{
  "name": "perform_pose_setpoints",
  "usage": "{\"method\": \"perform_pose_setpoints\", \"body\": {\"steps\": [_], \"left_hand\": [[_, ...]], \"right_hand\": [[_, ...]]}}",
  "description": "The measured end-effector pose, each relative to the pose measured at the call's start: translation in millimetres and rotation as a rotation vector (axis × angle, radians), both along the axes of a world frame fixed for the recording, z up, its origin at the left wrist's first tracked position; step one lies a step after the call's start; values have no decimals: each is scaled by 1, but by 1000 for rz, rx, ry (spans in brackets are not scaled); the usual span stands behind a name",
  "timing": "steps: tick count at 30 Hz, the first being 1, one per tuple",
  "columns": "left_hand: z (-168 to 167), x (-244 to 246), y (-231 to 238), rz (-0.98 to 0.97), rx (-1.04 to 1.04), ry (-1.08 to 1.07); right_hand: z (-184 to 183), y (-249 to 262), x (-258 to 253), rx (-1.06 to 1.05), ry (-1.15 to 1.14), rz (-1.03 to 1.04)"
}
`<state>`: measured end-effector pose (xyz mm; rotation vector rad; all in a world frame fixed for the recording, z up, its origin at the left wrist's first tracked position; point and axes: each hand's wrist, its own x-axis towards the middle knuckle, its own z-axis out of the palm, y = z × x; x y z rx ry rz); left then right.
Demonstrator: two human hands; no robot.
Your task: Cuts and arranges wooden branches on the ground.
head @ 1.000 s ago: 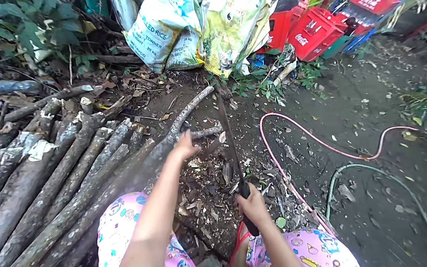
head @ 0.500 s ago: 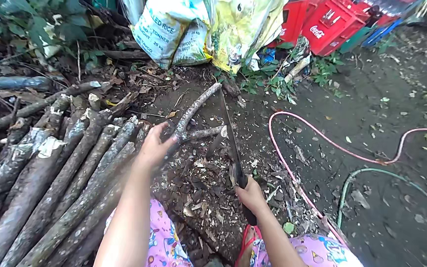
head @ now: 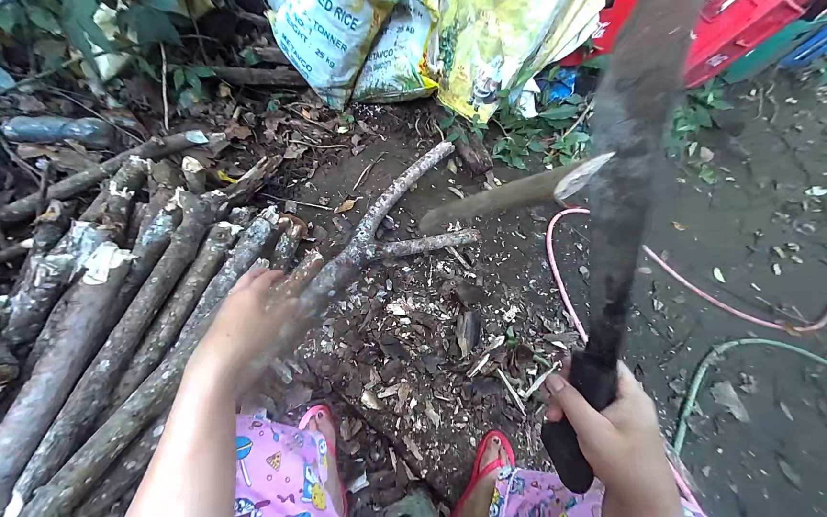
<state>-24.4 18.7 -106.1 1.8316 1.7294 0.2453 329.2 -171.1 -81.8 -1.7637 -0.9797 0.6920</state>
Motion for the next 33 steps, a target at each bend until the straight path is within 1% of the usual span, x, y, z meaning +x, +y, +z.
{"method": "perform_pose_setpoints", "body": {"steps": [1,2,4,5,6,7,9,12,15,17,18,19,20,21,22,23,24,26,29,30,33], "left_hand": [[3,-2,-3,21,10,-13],[5,-1,-5,39,5,-19],[0,0,-10,52,-28,-30],[-6,2,-11,54,-31,-58],[-10,6,-9,59,-35,-97],[-12,10,-7,64,-38,-127],[-13,16,-9,64,-53,-122],[-9,13,-8,37,-50,-71],[-1,4,-12,17,-48,-40],[1,-3,-14,22,-36,-40],[1,-5,-14,24,-32,-37],[2,-6,-13,27,-35,-33],[1,-6,-12,31,-43,-25],[1,-5,-12,37,-51,-18],[-1,-3,-12,38,-56,-17],[-2,-1,-12,32,-59,-19],[-2,0,-11,23,-66,-22],[-1,3,-10,4,-83,-22],[1,0,-11,-6,-87,-31],[2,-2,-10,-4,-81,-34],[-1,-13,-11,10,-41,-47]], "right_hand": [[-6,-3,-1,-134,-27,30],[-20,-1,-3,-297,-38,79],[-70,13,-14,-604,-28,167],[-92,19,-22,-665,-25,177],[-103,26,-29,-657,-28,176],[-107,33,-32,-621,-35,177],[-101,35,-35,-547,-40,176],[-68,25,-28,-372,-90,140],[-33,0,-28,-71,-240,35],[-26,-11,-36,28,-300,-44],[-32,-14,-41,10,-287,-61],[-45,-16,-46,-68,-247,-58],[-65,-14,-48,-212,-185,-32],[-92,-9,-48,-386,-126,6],[-120,-3,-45,-519,-77,30],[-140,4,-42,-570,-40,30],[-148,13,-38,-557,-18,23],[-139,28,-31,-477,35,17],[-97,31,-26,-289,163,-7],[-81,28,-24,-208,152,-16],[-36,18,-25,45,-1,-50]]}}
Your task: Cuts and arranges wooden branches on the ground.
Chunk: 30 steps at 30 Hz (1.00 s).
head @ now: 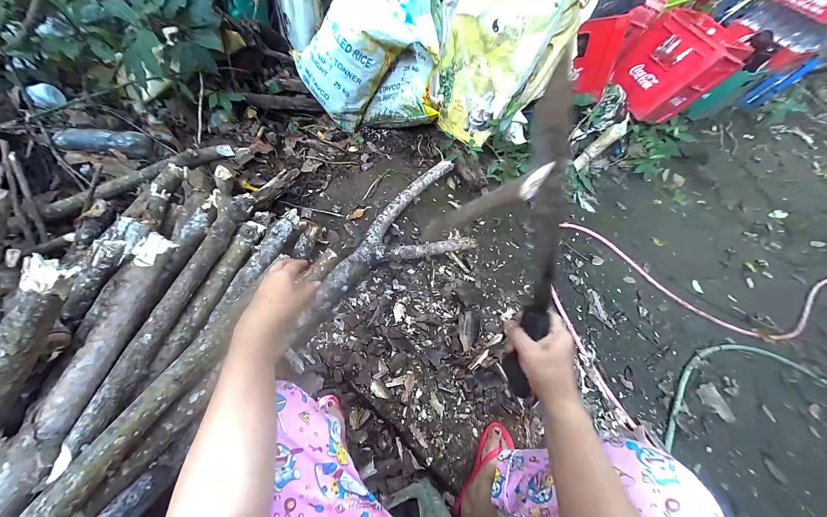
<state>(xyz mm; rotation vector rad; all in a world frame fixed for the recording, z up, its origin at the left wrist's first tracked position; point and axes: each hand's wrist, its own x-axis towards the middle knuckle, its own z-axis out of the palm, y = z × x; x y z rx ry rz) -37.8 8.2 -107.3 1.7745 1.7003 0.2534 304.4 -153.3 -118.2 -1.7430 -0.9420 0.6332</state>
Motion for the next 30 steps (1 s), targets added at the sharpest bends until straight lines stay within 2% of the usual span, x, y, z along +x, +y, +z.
{"method": "perform_pose_setpoints", "body": {"steps": [2,4,5,7,8,10,13,17,20,22,25,27,30], "left_hand": [[0,-4,2,-6,37,11],[0,-2,6,-7,57,18],[1,0,7,-7,59,23],[0,4,8,-18,44,28],[-1,6,7,-26,30,23],[2,9,6,-33,2,12],[11,5,11,-6,-1,22],[-13,-4,15,40,26,32],[-36,7,28,122,-127,12],[-63,23,31,205,-238,-120],[-106,67,11,417,-546,-394],[-146,89,-16,627,-726,-560],[-203,105,-53,1059,-770,-790]], "right_hand": [[1,0,-7,120,-125,-64],[-23,-2,-19,21,-200,-58],[-47,-2,-23,-157,-199,-11],[-112,3,-23,-700,-108,157],[-147,2,-21,-904,-80,243],[-191,-12,-23,-1072,-125,321],[-196,-7,-30,-978,-149,242],[-160,17,-24,-781,27,158],[-144,23,-22,-603,226,103],[-143,18,-30,-585,294,89],[-161,5,-39,-602,341,103],[-179,-5,-40,-642,330,126],[-206,-21,-39,-760,244,158]]}}
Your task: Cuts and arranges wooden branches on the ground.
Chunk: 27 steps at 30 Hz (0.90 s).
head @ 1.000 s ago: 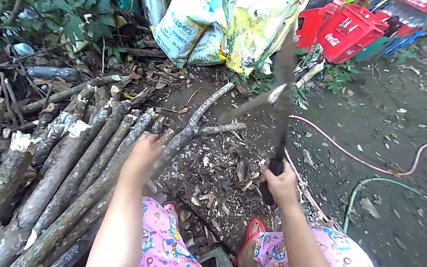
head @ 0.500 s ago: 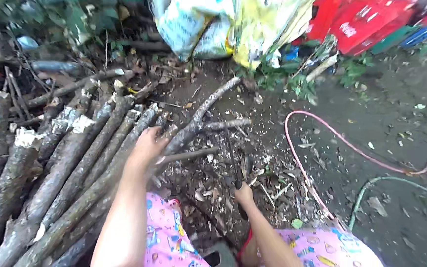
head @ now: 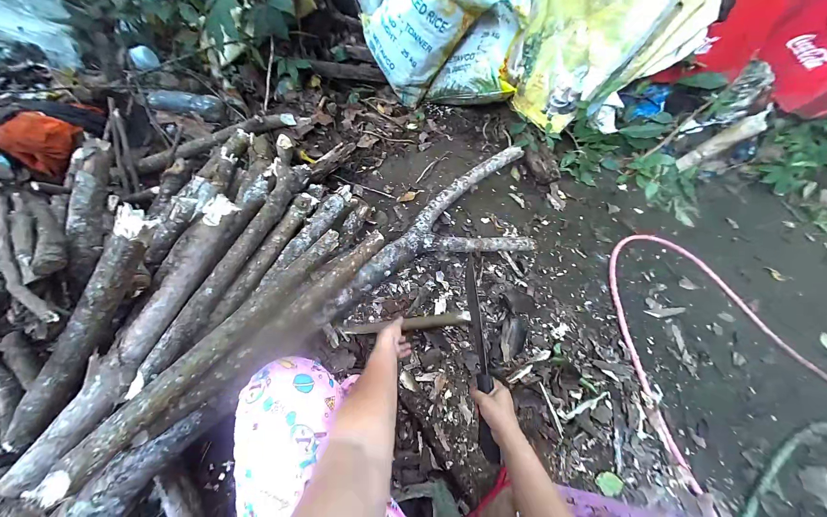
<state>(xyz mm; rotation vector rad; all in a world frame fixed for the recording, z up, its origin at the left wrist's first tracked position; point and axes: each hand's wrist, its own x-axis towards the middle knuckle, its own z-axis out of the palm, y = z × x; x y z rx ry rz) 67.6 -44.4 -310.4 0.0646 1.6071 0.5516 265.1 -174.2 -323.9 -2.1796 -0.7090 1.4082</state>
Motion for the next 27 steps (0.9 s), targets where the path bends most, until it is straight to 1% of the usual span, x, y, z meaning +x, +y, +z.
{"method": "perform_pose_setpoints", "body": {"steps": [1,3,6,8,10,11,13,15,17,21,22,24,27], "left_hand": [[-15,2,-7,109,-17,21],[-40,4,-16,259,-40,62],[-64,6,-19,394,-57,98],[-69,7,-12,396,-49,217],[-65,9,-1,378,-46,381],[-63,10,4,404,-42,425],[-62,8,13,441,-57,443],[-67,5,22,454,-61,406],[-63,7,27,412,-15,364],[-48,23,43,265,221,386],[-48,27,47,232,228,362],[-52,27,52,203,191,239],[-63,23,57,239,156,163]], "right_hand": [[-7,-5,-1,-40,-17,22],[-21,-13,-3,-105,-54,68],[-36,-19,-1,-175,-130,158],[-39,-15,2,-227,-184,236],[-41,-14,4,-262,-223,288],[-43,-15,5,-273,-236,303],[-47,-18,6,-296,-258,321],[-48,-19,7,-323,-265,332],[-45,-18,9,-297,-239,302],[-30,-14,9,-134,-80,14],[-25,-12,9,-117,-43,-44],[-17,-9,13,-103,-5,-94],[-6,-6,22,-116,7,-66]]}}
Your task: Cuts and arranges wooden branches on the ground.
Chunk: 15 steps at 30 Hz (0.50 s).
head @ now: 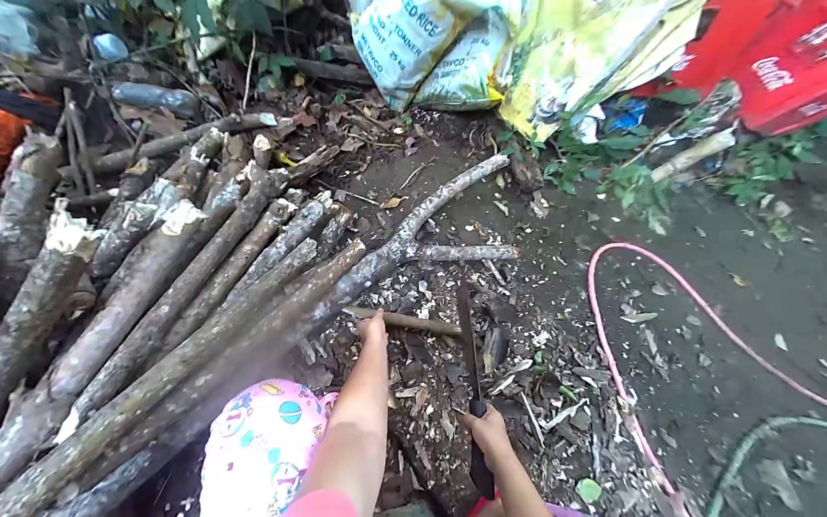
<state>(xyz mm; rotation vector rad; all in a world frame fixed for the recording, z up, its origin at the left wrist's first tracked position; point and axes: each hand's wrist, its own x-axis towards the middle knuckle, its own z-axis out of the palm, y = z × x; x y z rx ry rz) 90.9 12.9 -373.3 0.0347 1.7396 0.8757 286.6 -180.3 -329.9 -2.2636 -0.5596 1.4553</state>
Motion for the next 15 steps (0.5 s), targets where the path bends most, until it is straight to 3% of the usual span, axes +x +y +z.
{"method": "perform_pose_setpoints", "body": {"steps": [5,10,13,15], "left_hand": [[-7,5,2,46,-48,-50],[-10,10,17,78,-57,-26],[3,30,20,60,179,-7],[24,49,23,-118,408,15]], "right_hand": [[-8,-9,4,-201,-153,266],[-14,-10,-2,-207,-130,197],[-8,-6,2,-140,-85,84],[2,0,1,-52,-23,-29]]}}
